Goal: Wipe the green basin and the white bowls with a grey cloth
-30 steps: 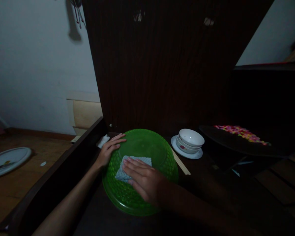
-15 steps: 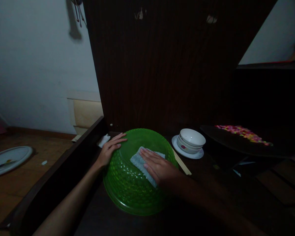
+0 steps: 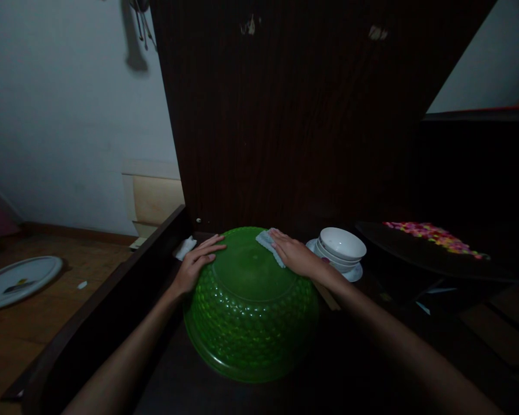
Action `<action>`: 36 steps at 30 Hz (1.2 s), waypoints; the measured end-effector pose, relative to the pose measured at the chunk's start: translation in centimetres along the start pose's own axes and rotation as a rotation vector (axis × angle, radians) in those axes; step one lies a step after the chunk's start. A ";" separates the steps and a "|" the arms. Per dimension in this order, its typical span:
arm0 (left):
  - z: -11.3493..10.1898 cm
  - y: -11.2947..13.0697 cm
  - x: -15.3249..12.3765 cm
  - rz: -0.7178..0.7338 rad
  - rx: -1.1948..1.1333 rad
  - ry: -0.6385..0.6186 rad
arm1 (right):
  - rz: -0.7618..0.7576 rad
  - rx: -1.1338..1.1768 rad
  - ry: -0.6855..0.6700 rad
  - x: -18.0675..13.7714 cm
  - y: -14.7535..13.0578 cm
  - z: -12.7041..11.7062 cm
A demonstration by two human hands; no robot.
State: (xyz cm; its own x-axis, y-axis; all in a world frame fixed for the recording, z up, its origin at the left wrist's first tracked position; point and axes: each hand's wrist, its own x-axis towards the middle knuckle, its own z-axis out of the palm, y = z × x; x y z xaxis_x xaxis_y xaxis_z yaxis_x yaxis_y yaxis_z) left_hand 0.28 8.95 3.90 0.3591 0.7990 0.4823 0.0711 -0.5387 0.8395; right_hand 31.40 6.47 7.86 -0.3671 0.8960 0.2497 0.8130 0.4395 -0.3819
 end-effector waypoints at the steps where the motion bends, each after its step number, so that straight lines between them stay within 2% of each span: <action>1: 0.0 0.0 0.0 0.000 0.001 0.001 | 0.027 0.018 0.013 0.4 0.5 -0.1; 10: 0.0 0.1 -0.1 0.002 0.009 0.016 | 0.234 0.202 0.114 2.0 4.7 -0.2; 16: 0.1 0.0 -0.1 0.005 0.002 0.027 | 0.219 0.305 0.166 1.9 4.6 -0.1; 21: 0.1 0.0 -0.1 0.012 0.008 0.027 | 0.115 0.244 0.129 1.8 2.2 0.0; 28: 0.1 0.3 -0.1 -0.001 0.025 0.030 | -0.064 0.151 0.032 1.1 -2.8 1.0; 32: 0.2 0.3 -0.1 -0.004 0.025 0.022 | -0.225 0.088 -0.062 -0.6 -6.3 1.3; 36: 0.2 0.1 -0.1 0.007 0.034 0.018 | -0.282 0.132 -0.158 -3.3 -9.3 0.5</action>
State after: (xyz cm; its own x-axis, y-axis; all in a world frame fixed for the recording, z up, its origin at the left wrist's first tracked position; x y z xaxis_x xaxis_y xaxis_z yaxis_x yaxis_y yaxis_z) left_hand 0.41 8.78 3.93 0.3426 0.7997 0.4930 0.1001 -0.5529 0.8272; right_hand 24.81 -0.51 10.14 -0.6431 0.7321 0.2247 0.6076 0.6664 -0.4321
